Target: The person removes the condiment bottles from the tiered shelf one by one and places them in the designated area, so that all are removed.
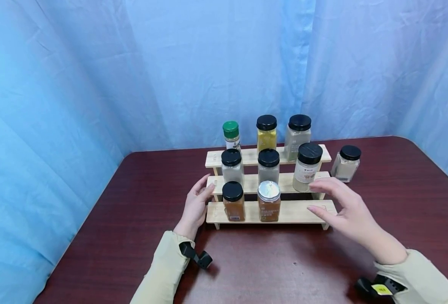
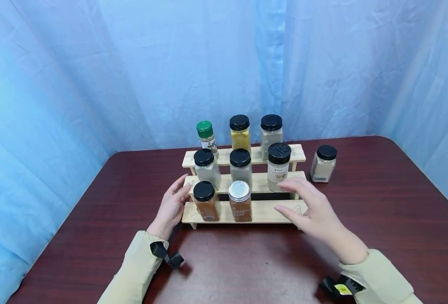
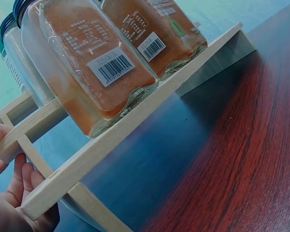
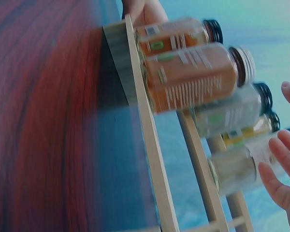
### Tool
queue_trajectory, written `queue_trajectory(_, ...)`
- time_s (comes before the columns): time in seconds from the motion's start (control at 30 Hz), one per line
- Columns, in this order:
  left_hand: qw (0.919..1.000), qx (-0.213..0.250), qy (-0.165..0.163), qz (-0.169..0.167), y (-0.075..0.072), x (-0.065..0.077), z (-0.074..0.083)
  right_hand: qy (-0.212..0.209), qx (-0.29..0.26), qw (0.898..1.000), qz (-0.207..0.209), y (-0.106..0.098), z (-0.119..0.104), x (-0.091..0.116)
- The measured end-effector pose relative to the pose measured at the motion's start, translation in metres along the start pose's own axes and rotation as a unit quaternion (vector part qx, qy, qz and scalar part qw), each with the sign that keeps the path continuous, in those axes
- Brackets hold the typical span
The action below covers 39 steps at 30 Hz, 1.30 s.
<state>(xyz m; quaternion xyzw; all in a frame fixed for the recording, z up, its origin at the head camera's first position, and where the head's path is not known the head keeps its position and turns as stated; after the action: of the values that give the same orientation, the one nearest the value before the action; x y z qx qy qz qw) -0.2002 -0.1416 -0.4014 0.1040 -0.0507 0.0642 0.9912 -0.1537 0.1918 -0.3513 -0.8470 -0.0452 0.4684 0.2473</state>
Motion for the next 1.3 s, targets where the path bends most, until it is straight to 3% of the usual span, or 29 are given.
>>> queue_trajectory(0.57,0.9999,0.007,0.012,0.002,0.0,0.001,0.001,0.052,0.016,0.995,-0.083,0.026,-0.019,-0.013)
queue_trajectory(0.83,0.9999,0.009,0.007,0.0,0.001,0.001,0.001,0.042,0.009,0.998,-0.056,0.035,-0.021,-0.014)
queue_trajectory(1.3,0.9999,0.007,0.013,0.002,0.0,0.001,-0.001,0.059,0.032,0.994,-0.082,0.05,-0.025,-0.013)
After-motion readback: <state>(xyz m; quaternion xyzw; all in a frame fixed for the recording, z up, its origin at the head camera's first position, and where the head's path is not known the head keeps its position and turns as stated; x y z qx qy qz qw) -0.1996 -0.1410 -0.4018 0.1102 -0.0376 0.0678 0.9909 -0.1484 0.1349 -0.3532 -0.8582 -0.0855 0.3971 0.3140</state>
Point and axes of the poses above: each hand's wrist, its own x-axis away from the middle knuckle, its own y-axis out of the palm, z = x × y, the point moved 1 cm from there along -x, towards the middle knuckle, and after that the axes turned 1 degree about z, right-handed, at the moved point
